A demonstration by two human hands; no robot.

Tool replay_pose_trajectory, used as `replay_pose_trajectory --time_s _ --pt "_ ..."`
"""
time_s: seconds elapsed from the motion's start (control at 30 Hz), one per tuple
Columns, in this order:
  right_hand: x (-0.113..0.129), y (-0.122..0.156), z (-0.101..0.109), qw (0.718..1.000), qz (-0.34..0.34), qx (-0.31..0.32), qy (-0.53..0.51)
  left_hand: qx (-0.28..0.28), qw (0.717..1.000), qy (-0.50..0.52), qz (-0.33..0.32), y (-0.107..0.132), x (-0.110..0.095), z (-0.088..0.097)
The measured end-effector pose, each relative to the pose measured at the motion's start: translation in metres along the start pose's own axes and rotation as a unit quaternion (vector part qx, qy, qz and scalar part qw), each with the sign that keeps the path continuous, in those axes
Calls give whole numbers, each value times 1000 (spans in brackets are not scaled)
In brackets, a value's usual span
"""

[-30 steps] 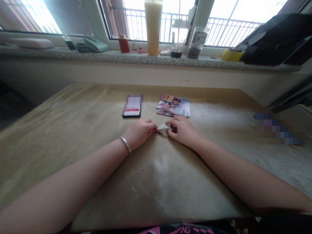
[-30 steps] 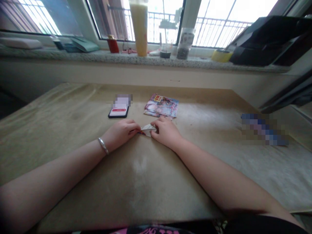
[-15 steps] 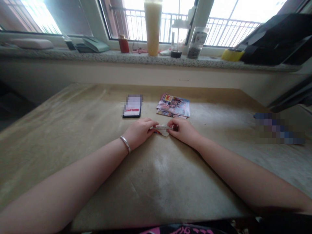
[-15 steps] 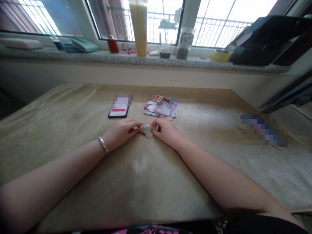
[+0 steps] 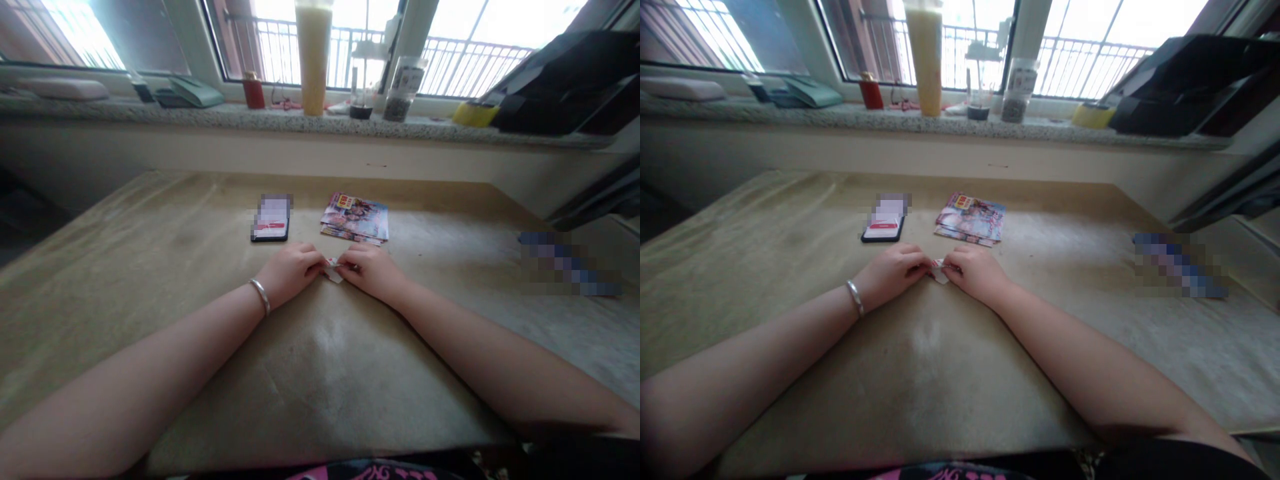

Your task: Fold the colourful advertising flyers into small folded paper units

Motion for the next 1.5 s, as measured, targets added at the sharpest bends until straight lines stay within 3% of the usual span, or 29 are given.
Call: replay_pose_trajectory --time_s 0.27,0.47,0.73,0.93,1.2,1.5 --pt "-4 -2 -4 996 -67 51 14 30 999 -42 3 -1 -1 0" --pt "-11 3 3 991 -89 92 42 92 992 -84 24 1 -1 4" --pt "-10 4 7 983 -104 118 98 100 977 -190 9 3 -5 8" --pt "-5 5 4 979 -74 139 132 111 967 -227 12 4 -6 10" --pt "-8 6 5 982 -92 128 102 109 981 -162 21 3 -1 7" --pt "0 6 2 996 -44 75 27 75 995 -71 5 3 -5 6"
Point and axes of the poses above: each hand's wrist, its own y-axis away from the middle knuckle, its own z-axis out of the back of the hand, x = y × z, the point moved 6 cm from there along -y, towards the middle knuckle
